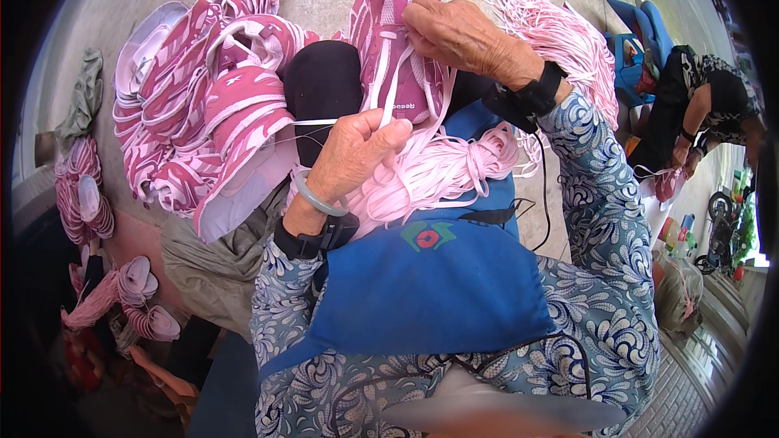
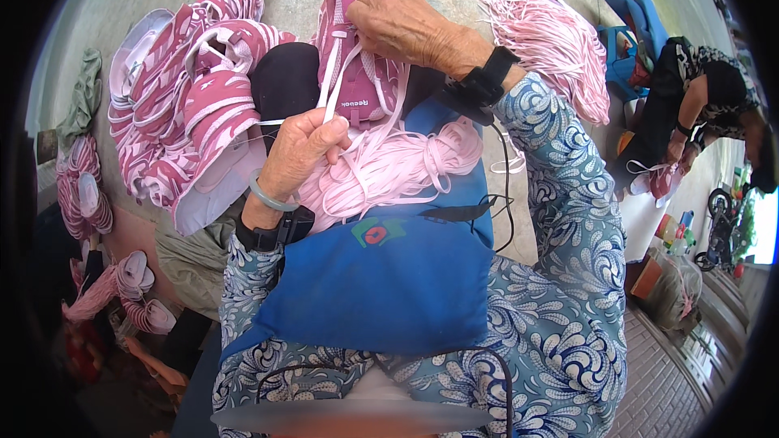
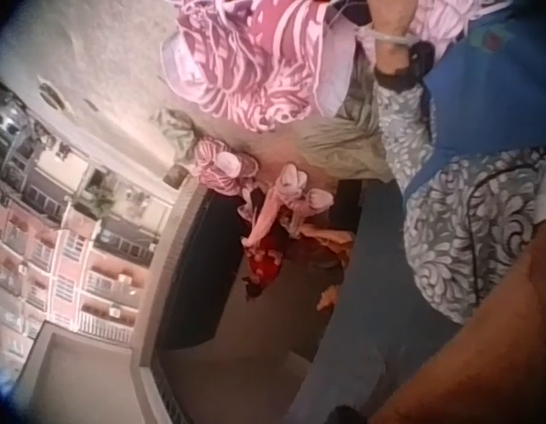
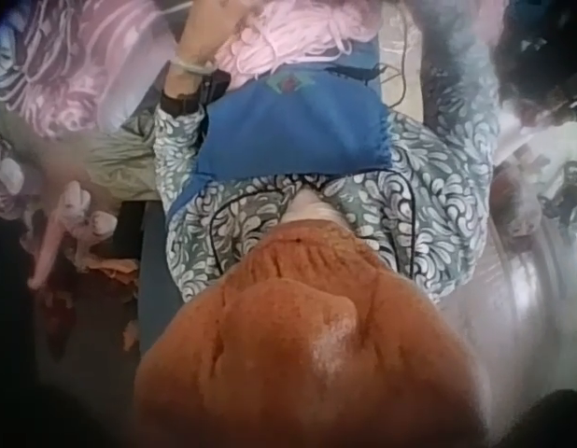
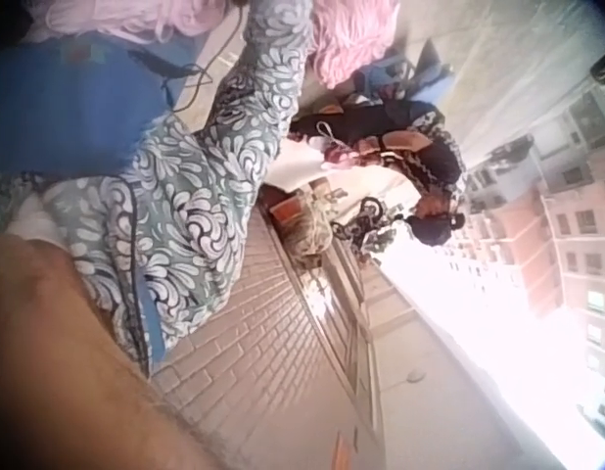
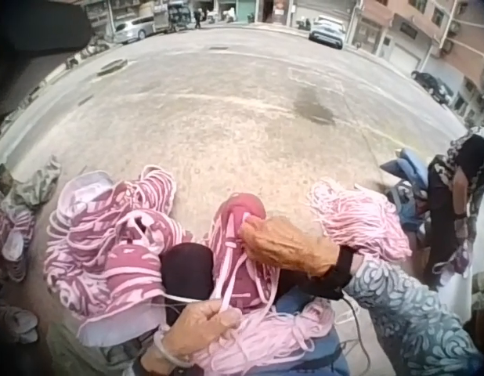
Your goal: Lacing pink sneakers in a workshop environment.
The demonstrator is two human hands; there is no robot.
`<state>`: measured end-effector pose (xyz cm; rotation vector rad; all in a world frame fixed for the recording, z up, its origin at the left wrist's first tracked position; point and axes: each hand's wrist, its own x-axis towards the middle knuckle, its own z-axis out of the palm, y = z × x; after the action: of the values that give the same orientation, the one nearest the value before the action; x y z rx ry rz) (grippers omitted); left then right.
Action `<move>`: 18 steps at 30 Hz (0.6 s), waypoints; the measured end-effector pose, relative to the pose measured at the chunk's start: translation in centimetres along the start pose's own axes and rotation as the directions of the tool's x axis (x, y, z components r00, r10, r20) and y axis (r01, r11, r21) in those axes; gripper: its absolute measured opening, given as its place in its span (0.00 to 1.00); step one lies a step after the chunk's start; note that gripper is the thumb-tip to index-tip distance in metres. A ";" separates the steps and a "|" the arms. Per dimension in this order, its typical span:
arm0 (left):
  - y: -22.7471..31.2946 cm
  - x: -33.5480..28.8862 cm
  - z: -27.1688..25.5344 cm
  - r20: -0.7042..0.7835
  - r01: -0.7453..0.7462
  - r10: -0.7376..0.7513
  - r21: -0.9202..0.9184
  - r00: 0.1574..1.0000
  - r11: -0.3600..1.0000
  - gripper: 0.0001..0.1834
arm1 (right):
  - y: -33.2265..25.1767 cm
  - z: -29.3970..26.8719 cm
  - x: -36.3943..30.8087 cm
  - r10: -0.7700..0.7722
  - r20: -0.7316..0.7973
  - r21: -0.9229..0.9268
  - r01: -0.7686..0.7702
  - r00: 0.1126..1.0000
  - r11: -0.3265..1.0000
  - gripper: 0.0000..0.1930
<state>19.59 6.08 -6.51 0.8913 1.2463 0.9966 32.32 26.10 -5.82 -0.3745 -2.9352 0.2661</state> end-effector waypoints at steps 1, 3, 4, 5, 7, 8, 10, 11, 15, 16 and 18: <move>0.2 0.4 0.0 -0.009 0.005 -0.006 -0.074 1.000 0.997 0.20 | -0.3 0.1 0.2 -0.007 0.008 0.000 0.007 1.000 1.000 0.06; 0.0 1.0 0.3 -0.023 0.010 -0.014 -0.155 1.000 0.988 0.20 | -0.9 0.4 0.5 -0.023 -0.063 -0.101 0.017 0.998 0.995 0.05; -0.2 1.6 0.4 -0.079 -0.014 -0.005 -0.232 0.997 0.973 0.20 | -0.9 0.3 0.2 -0.026 -0.059 -0.105 0.020 0.998 0.994 0.05; -0.2 1.9 0.5 -0.135 -0.041 -0.001 -0.306 0.991 0.951 0.20 | -0.9 0.1 -0.6 0.014 -0.098 0.010 -0.013 0.995 1.000 0.07; -0.2 1.6 -0.1 -0.121 -0.056 0.018 -0.322 0.992 0.945 0.19 | -0.5 -0.4 -1.9 0.061 -0.129 0.124 -0.045 0.990 0.991 0.08; -0.5 1.3 -0.6 -0.072 -0.049 0.025 -0.362 0.997 0.931 0.20 | -0.2 -0.6 -2.6 0.170 -0.081 0.272 -0.143 0.982 0.952 0.08; -0.9 1.1 -1.0 -0.034 -0.052 0.041 -0.423 0.999 0.905 0.21 | 0.2 -0.3 -2.9 0.258 -0.050 0.460 -0.207 0.965 0.864 0.07; -0.9 1.0 -1.0 -0.035 -0.051 0.040 -0.422 0.999 0.905 0.21 | 0.4 0.0 -2.8 0.257 -0.050 0.462 -0.206 0.965 0.863 0.07; -0.7 0.9 -0.7 -0.027 0.001 -0.012 -0.375 1.000 0.927 0.22 | 1.1 0.1 -2.0 0.064 -0.085 0.342 -0.031 0.994 0.939 0.07; -0.6 0.8 -0.6 -0.026 -0.004 -0.006 -0.371 1.000 0.929 0.22 | 1.2 -0.1 -1.8 0.038 -0.024 0.295 -0.029 0.999 0.955 0.07; -0.8 0.8 -0.8 -0.021 0.001 -0.010 -0.381 1.000 0.924 0.22 | 1.5 -0.8 -1.2 -0.006 0.002 0.269 0.006 1.000 0.963 0.06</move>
<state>18.94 6.58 -7.58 0.5719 1.0230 1.1979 34.00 27.29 -5.54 -0.3243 -2.8477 0.6556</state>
